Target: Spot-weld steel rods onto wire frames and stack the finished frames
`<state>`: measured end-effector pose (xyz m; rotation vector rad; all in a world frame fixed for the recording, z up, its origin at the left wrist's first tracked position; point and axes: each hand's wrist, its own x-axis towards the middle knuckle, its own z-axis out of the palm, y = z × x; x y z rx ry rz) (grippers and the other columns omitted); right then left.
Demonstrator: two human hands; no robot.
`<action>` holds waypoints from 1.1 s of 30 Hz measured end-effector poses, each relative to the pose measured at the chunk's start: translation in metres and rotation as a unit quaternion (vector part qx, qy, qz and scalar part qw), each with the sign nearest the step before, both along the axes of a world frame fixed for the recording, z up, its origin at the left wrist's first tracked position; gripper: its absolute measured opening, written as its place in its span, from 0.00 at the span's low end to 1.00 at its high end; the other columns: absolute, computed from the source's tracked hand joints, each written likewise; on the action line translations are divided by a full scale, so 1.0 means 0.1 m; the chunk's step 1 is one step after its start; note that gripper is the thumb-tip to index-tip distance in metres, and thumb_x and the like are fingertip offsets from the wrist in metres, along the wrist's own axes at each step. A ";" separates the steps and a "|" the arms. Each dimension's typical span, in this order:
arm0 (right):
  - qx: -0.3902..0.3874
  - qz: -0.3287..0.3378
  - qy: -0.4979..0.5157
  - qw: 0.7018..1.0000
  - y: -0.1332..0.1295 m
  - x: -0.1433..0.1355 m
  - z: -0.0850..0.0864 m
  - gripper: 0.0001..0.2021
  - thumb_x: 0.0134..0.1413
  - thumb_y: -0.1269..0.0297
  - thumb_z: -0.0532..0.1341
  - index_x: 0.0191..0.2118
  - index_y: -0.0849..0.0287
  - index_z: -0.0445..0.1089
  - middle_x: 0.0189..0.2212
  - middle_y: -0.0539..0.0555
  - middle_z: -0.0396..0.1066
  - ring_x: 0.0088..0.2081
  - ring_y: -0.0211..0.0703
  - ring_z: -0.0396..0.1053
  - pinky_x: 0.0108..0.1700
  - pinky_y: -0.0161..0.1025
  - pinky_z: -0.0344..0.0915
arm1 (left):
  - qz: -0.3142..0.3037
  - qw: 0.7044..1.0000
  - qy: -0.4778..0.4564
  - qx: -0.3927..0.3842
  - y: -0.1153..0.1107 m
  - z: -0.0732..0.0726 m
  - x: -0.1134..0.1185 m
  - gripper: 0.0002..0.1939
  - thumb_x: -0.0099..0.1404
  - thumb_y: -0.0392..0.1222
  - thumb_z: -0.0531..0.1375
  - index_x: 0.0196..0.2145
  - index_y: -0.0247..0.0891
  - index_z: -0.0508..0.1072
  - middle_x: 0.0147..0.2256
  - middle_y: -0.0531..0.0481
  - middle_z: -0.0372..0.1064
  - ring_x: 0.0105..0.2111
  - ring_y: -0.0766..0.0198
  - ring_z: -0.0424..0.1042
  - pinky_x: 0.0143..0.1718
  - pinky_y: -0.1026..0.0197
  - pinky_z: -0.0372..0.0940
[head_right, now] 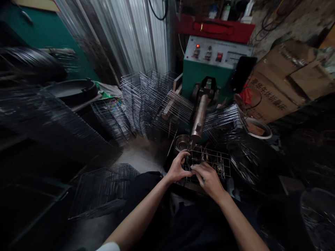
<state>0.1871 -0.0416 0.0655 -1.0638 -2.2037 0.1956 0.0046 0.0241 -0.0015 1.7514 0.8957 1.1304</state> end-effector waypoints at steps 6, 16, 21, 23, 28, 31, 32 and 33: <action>-0.002 -0.003 -0.001 1.000 0.04 0.00 0.03 0.14 0.64 0.75 0.58 0.51 0.53 0.72 0.42 0.53 0.79 0.43 0.46 0.75 0.47 0.45 0.73 | 0.004 1.000 -0.002 0.013 0.04 -0.01 0.01 0.38 0.42 0.43 0.75 0.51 0.41 0.68 0.59 0.40 0.61 0.60 0.46 0.63 0.56 0.47 0.66; 0.006 -0.047 0.002 0.999 0.17 -0.04 -0.03 0.13 0.66 0.73 0.57 0.51 0.52 0.72 0.41 0.53 0.79 0.42 0.46 0.76 0.49 0.47 0.71 | 0.026 0.999 0.009 0.021 0.18 0.05 0.01 0.37 0.42 0.43 0.75 0.50 0.41 0.69 0.57 0.41 0.64 0.58 0.47 0.66 0.58 0.46 0.64; -0.008 -0.060 0.008 0.998 0.35 -0.06 -0.01 0.12 0.66 0.71 0.56 0.49 0.53 0.73 0.38 0.54 0.76 0.41 0.47 0.73 0.45 0.46 0.72 | 0.027 0.999 0.001 0.034 0.42 0.03 0.01 0.35 0.42 0.45 0.75 0.48 0.40 0.69 0.54 0.43 0.67 0.55 0.49 0.68 0.58 0.47 0.65; -0.020 -0.066 0.013 0.998 0.35 -0.07 0.01 0.11 0.66 0.70 0.56 0.49 0.53 0.72 0.39 0.55 0.76 0.43 0.48 0.73 0.46 0.46 0.71 | 0.025 0.999 0.004 0.045 0.41 0.04 0.01 0.35 0.43 0.45 0.75 0.48 0.40 0.69 0.53 0.43 0.67 0.55 0.50 0.69 0.58 0.47 0.64; -0.030 -0.105 0.050 0.993 0.32 -0.08 0.02 0.09 0.66 0.65 0.57 0.49 0.54 0.71 0.42 0.56 0.75 0.45 0.49 0.73 0.49 0.47 0.70 | 0.066 0.996 0.031 0.056 0.34 0.13 -0.02 0.36 0.42 0.43 0.75 0.49 0.42 0.69 0.55 0.42 0.66 0.57 0.47 0.66 0.58 0.46 0.64; -0.007 -0.144 0.049 0.988 0.41 -0.07 -0.01 0.07 0.65 0.63 0.58 0.45 0.55 0.71 0.41 0.58 0.73 0.44 0.50 0.71 0.49 0.47 0.69 | 0.054 0.996 0.036 0.058 0.44 0.16 -0.05 0.34 0.43 0.44 0.75 0.48 0.41 0.70 0.53 0.43 0.68 0.55 0.48 0.68 0.57 0.47 0.65; -0.002 -0.155 0.042 0.987 0.45 -0.06 -0.02 0.06 0.65 0.62 0.59 0.42 0.55 0.72 0.40 0.58 0.72 0.44 0.50 0.71 0.48 0.47 0.69 | 0.048 0.997 0.035 0.058 0.49 0.16 -0.05 0.34 0.43 0.44 0.75 0.48 0.41 0.70 0.51 0.44 0.69 0.53 0.49 0.70 0.56 0.48 0.66; 0.000 -0.161 0.034 0.986 0.50 -0.04 -0.03 0.05 0.64 0.62 0.59 0.40 0.55 0.72 0.39 0.57 0.71 0.42 0.50 0.70 0.47 0.47 0.68 | 0.043 0.997 0.034 0.058 0.55 0.16 -0.05 0.35 0.43 0.46 0.75 0.48 0.40 0.70 0.50 0.44 0.69 0.51 0.50 0.70 0.55 0.49 0.66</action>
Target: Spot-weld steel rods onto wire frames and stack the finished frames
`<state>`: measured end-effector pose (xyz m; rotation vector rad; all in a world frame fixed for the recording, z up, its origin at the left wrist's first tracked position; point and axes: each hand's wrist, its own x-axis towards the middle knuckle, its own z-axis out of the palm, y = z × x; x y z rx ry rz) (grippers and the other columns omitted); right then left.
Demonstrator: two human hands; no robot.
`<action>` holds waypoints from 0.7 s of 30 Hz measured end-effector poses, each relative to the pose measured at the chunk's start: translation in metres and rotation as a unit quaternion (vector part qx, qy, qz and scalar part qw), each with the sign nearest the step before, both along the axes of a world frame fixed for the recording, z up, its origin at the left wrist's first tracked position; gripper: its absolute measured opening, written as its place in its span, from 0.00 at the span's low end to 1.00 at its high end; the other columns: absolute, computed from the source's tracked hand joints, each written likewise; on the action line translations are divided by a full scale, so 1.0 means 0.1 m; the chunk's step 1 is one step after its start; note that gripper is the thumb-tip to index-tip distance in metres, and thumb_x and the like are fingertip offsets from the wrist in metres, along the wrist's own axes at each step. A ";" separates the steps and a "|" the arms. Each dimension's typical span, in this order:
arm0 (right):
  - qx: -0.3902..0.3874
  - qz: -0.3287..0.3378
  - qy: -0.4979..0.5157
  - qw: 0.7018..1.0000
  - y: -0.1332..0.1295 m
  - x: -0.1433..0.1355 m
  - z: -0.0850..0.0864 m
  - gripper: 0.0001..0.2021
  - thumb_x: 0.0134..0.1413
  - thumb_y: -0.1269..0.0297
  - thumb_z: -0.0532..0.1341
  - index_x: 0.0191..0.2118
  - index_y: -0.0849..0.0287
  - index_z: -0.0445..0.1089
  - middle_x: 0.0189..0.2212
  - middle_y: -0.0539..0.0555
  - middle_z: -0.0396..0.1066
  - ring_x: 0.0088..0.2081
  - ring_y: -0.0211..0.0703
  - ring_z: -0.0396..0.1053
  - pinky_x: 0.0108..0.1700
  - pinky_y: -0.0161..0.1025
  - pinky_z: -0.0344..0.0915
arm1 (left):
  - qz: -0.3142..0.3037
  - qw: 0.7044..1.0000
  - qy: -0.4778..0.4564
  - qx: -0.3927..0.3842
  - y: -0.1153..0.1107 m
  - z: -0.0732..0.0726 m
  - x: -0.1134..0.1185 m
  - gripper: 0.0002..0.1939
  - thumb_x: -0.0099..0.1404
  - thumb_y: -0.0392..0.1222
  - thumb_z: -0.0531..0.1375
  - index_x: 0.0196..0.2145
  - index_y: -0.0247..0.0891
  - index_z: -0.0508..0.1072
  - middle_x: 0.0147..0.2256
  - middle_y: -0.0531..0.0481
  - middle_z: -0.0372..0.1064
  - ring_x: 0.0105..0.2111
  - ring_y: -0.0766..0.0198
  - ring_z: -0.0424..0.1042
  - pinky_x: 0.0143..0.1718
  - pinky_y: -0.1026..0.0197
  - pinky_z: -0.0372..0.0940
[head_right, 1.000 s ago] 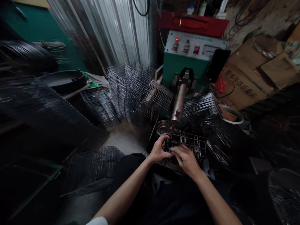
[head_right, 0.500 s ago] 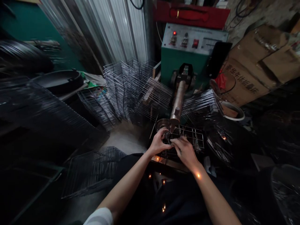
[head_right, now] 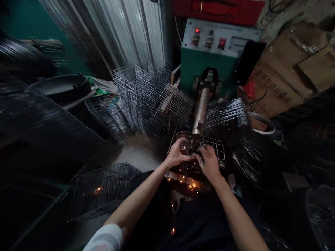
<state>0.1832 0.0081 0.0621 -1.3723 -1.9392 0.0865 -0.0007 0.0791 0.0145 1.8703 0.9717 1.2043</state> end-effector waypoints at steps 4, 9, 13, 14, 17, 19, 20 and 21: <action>-0.013 0.011 -0.018 1.000 0.13 0.09 -0.02 0.05 0.64 0.64 0.60 0.37 0.56 0.72 0.36 0.55 0.70 0.39 0.47 0.70 0.44 0.44 0.67 | -0.015 1.000 0.009 -0.005 0.18 -0.02 0.01 0.37 0.42 0.49 0.76 0.49 0.39 0.69 0.50 0.44 0.70 0.51 0.50 0.71 0.54 0.50 0.66; -0.017 0.015 -0.011 1.000 0.18 0.10 0.00 0.05 0.64 0.65 0.60 0.37 0.55 0.73 0.35 0.54 0.71 0.39 0.46 0.70 0.43 0.43 0.67 | -0.022 0.999 0.019 -0.017 0.25 -0.01 -0.01 0.38 0.41 0.48 0.76 0.49 0.40 0.69 0.52 0.43 0.69 0.52 0.50 0.70 0.54 0.51 0.66; -0.019 0.018 0.002 1.000 0.19 0.07 0.00 0.06 0.64 0.64 0.60 0.37 0.55 0.73 0.35 0.55 0.71 0.39 0.47 0.70 0.42 0.43 0.67 | -0.028 0.999 0.022 -0.012 0.29 0.00 -0.01 0.38 0.42 0.50 0.76 0.49 0.40 0.69 0.51 0.44 0.69 0.52 0.50 0.70 0.54 0.50 0.66; -0.019 0.021 0.004 1.000 0.20 0.07 0.00 0.06 0.64 0.64 0.60 0.37 0.55 0.74 0.35 0.55 0.71 0.38 0.47 0.71 0.42 0.43 0.67 | -0.031 0.999 0.022 -0.006 0.30 0.02 0.00 0.38 0.42 0.50 0.76 0.49 0.40 0.69 0.51 0.43 0.69 0.52 0.50 0.70 0.55 0.50 0.66; -0.018 0.035 0.016 0.999 0.21 0.07 0.00 0.07 0.65 0.63 0.59 0.38 0.55 0.75 0.35 0.55 0.73 0.38 0.47 0.72 0.42 0.43 0.68 | -0.038 0.999 0.031 0.016 0.31 0.06 -0.02 0.36 0.44 0.50 0.75 0.49 0.41 0.69 0.52 0.42 0.68 0.54 0.49 0.69 0.57 0.49 0.64; -0.014 0.043 0.033 0.998 0.18 0.09 0.00 0.07 0.65 0.63 0.59 0.40 0.54 0.75 0.37 0.55 0.75 0.39 0.47 0.73 0.43 0.44 0.70 | -0.049 0.998 0.037 0.024 0.29 0.04 -0.11 0.39 0.44 0.50 0.76 0.52 0.42 0.68 0.54 0.42 0.67 0.56 0.48 0.67 0.59 0.48 0.62; -0.016 0.044 0.045 0.998 0.14 0.12 0.01 0.07 0.65 0.62 0.59 0.41 0.54 0.75 0.38 0.55 0.75 0.40 0.48 0.73 0.44 0.45 0.70 | -0.051 0.998 0.036 0.020 0.26 -0.01 -0.17 0.43 0.43 0.51 0.76 0.54 0.42 0.66 0.56 0.41 0.65 0.58 0.48 0.65 0.61 0.48 0.61; -0.023 0.043 0.059 0.997 0.08 0.16 0.02 0.08 0.65 0.62 0.59 0.42 0.54 0.75 0.40 0.56 0.76 0.42 0.48 0.74 0.46 0.46 0.70 | -0.046 0.999 0.027 0.008 0.22 -0.10 -0.25 0.48 0.40 0.51 0.77 0.57 0.43 0.64 0.59 0.40 0.62 0.60 0.46 0.62 0.63 0.46 0.58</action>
